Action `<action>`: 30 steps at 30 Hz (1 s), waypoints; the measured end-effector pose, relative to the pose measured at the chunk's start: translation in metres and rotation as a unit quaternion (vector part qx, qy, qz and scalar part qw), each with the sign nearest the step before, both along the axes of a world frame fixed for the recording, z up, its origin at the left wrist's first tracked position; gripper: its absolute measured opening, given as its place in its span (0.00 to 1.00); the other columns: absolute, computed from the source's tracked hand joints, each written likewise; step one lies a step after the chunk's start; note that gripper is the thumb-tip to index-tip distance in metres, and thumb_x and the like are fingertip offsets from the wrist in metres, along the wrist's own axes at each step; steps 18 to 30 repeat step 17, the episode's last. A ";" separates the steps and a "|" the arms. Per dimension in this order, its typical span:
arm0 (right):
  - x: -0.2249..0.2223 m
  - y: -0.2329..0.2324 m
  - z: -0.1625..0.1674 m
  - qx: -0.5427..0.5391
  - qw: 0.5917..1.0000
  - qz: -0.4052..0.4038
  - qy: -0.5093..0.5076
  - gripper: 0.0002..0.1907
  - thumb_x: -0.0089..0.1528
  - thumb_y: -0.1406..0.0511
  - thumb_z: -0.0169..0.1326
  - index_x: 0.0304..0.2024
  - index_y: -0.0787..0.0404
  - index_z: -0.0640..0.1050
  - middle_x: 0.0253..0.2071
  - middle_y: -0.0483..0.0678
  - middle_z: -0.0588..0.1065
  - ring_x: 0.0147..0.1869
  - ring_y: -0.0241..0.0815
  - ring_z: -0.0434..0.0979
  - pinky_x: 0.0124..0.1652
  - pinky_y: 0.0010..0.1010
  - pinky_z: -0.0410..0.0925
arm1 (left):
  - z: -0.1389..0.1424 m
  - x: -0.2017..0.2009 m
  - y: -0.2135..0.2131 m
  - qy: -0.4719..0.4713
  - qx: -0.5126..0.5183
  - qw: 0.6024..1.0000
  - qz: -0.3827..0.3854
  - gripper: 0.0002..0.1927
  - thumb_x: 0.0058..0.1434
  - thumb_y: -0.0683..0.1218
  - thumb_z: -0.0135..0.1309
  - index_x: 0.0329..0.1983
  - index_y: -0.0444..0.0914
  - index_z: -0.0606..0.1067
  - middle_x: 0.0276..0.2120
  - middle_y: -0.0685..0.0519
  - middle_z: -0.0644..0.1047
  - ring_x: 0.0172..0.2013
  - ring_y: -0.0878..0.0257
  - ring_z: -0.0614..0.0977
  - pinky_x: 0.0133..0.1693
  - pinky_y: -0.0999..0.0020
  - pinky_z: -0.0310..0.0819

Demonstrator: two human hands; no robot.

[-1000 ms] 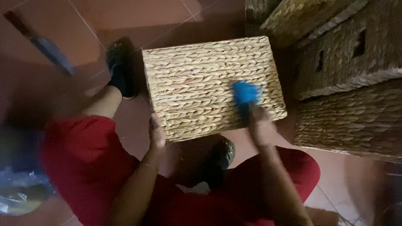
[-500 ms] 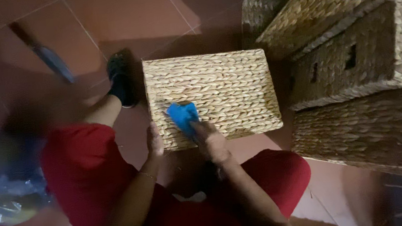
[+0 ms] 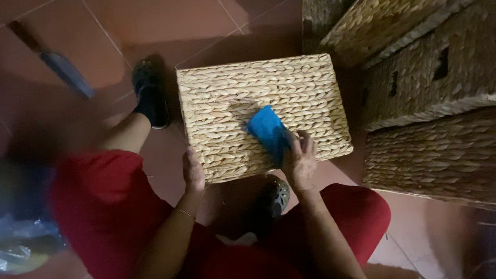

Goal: The person sits on the floor and wipes woven water-hyacinth storage baskets one at a time with a blue cloth, turning each basket to clean its sides, top and inside, then sets it aside and picks up the next basket.

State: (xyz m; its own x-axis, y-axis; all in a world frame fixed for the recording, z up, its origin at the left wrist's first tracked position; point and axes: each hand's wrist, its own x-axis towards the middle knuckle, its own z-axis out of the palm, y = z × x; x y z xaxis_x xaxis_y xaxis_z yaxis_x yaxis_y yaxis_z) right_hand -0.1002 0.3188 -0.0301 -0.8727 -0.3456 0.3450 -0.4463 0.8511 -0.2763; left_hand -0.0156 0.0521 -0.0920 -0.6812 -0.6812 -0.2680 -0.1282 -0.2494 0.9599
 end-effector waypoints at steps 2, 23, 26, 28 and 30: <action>0.004 -0.009 0.006 0.072 0.997 0.011 0.028 0.19 0.66 0.62 0.56 0.59 0.52 0.76 0.57 0.47 0.74 0.62 0.52 0.74 0.55 0.48 0.67 | -0.001 0.002 0.001 -0.035 -0.015 0.999 0.001 0.35 0.75 0.63 0.33 0.55 0.28 0.74 0.50 0.43 0.79 0.49 0.56 0.77 0.53 0.59 0.70; 0.038 -0.036 -0.013 0.076 0.990 0.115 0.006 0.31 0.54 0.59 0.61 0.59 0.58 0.71 0.54 0.56 0.71 0.58 0.59 0.70 0.54 0.53 0.64 | 0.007 0.002 -0.003 -0.015 -0.023 0.999 -0.038 0.39 0.73 0.67 0.30 0.54 0.30 0.77 0.48 0.41 0.82 0.48 0.53 0.81 0.52 0.58 0.73; 0.038 -0.036 -0.013 0.076 0.990 0.115 0.006 0.31 0.54 0.59 0.61 0.59 0.58 0.71 0.54 0.56 0.71 0.58 0.59 0.70 0.54 0.53 0.64 | 0.007 0.002 -0.003 -0.015 -0.023 0.999 -0.038 0.39 0.73 0.67 0.30 0.54 0.30 0.77 0.48 0.41 0.82 0.48 0.53 0.81 0.52 0.58 0.73; 0.038 -0.036 -0.013 0.076 0.990 0.115 0.006 0.31 0.54 0.59 0.61 0.59 0.58 0.71 0.54 0.56 0.71 0.58 0.59 0.70 0.54 0.53 0.64 | 0.007 0.002 -0.003 -0.015 -0.023 0.999 -0.038 0.39 0.73 0.67 0.30 0.54 0.30 0.77 0.48 0.41 0.82 0.48 0.53 0.81 0.52 0.58 0.73; 0.038 -0.036 -0.013 0.076 0.990 0.115 0.006 0.31 0.54 0.59 0.61 0.59 0.58 0.71 0.54 0.56 0.71 0.58 0.59 0.70 0.54 0.53 0.64 | 0.007 0.002 -0.003 -0.015 -0.023 0.999 -0.038 0.39 0.73 0.67 0.30 0.54 0.30 0.77 0.48 0.41 0.82 0.48 0.53 0.81 0.52 0.58 0.73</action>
